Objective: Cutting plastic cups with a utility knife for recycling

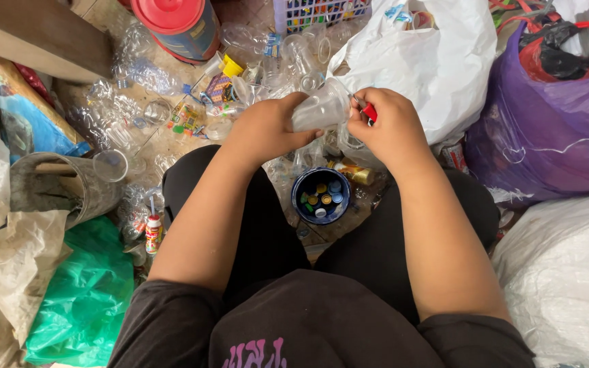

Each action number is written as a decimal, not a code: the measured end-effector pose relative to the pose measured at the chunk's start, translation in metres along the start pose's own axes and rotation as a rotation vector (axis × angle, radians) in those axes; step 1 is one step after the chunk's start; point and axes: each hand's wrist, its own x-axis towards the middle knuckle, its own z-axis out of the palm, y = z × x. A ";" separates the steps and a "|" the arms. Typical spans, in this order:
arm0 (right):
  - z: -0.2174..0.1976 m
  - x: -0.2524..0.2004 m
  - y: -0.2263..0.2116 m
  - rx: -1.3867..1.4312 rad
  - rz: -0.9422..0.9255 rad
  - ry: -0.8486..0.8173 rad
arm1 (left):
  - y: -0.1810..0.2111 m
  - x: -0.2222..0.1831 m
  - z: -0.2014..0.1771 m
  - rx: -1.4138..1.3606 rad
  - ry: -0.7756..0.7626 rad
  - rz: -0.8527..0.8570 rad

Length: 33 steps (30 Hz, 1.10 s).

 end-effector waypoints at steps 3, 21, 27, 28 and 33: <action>0.002 0.000 0.006 -0.027 -0.016 0.067 | 0.008 0.001 -0.001 -0.039 -0.015 0.001; 0.030 0.008 0.026 0.392 0.524 0.032 | 0.013 0.015 0.039 0.355 0.782 0.331; 0.045 0.007 0.017 0.660 0.654 0.081 | 0.027 0.012 0.057 0.425 0.892 0.325; 0.044 0.007 0.015 0.710 0.659 0.096 | 0.026 0.014 0.058 0.430 0.880 0.313; 0.045 0.001 0.016 0.877 0.568 0.092 | 0.018 0.017 0.048 0.086 0.666 0.418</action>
